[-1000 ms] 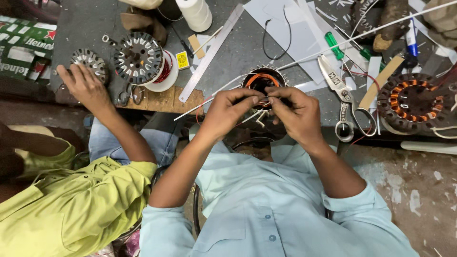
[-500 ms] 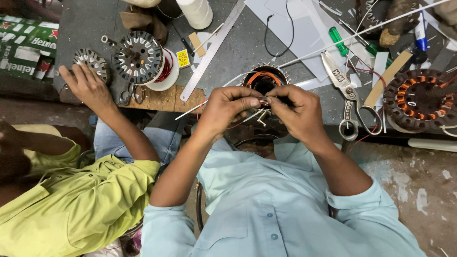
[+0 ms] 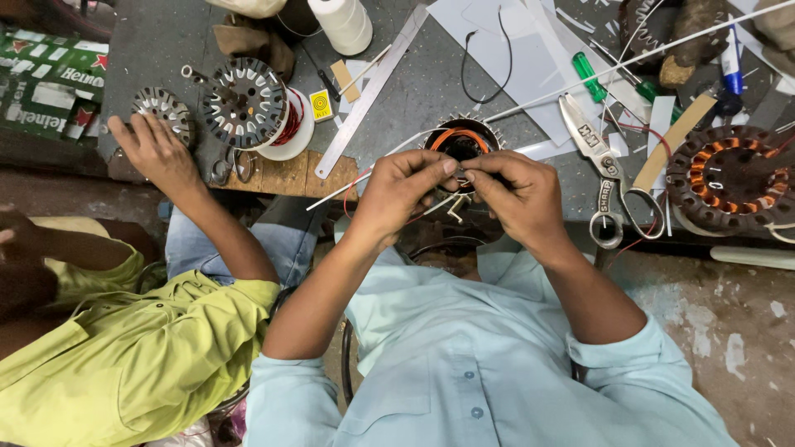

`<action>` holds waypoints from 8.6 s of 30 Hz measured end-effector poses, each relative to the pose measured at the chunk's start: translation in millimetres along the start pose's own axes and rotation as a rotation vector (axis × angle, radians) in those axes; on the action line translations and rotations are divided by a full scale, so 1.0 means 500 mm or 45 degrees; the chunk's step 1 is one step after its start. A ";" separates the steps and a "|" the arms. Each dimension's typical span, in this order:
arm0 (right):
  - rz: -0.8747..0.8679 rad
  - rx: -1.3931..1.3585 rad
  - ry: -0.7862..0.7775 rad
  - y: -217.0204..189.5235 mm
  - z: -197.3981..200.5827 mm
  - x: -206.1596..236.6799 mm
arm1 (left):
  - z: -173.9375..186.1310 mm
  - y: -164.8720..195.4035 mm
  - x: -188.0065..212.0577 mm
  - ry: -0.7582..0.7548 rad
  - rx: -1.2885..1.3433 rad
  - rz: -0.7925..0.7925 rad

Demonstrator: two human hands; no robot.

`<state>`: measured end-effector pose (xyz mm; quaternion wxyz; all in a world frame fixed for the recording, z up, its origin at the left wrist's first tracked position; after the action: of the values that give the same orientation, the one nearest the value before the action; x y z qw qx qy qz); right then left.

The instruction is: The person winds copper wire around a motor stator, secures the windings with white tape, and trims excess wire with scissors. They repeatedly adjust and tighten the windings to ensure a neat assembly.

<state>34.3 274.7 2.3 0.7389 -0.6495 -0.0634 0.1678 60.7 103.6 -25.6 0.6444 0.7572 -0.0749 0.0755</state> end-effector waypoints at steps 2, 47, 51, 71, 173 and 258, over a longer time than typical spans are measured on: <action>-0.030 0.014 0.011 0.005 0.000 0.000 | 0.002 -0.005 0.000 0.028 0.010 0.025; -0.094 -0.311 0.072 0.070 0.000 0.010 | -0.075 0.137 -0.012 -0.520 -1.415 -0.838; -0.095 -0.328 0.068 0.069 0.002 0.011 | -0.061 0.157 -0.009 -0.346 -1.123 -0.876; -0.188 -0.396 0.021 0.104 0.002 0.009 | -0.051 0.196 -0.004 -0.095 -1.216 -0.925; -0.180 -0.513 -0.011 0.107 -0.001 0.008 | -0.090 0.146 -0.001 -0.498 -1.248 -0.937; -0.673 -0.803 -0.823 0.248 -0.116 0.354 | -0.068 0.135 0.118 0.411 -1.042 -0.960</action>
<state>197.6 291.2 -150.2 0.4672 -0.7173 -0.4975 0.1401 103.6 125.8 57.2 0.8704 0.3998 0.2761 -0.0796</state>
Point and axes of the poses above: each hand's wrist, its own x-axis away from the middle knuckle, its own z-axis out of the back of the hand, y = z × x, the point moved 8 cm from there along -x, towards the middle knuckle, and after that the axes turned 8 degrees about -z, right-handed, at the moved point
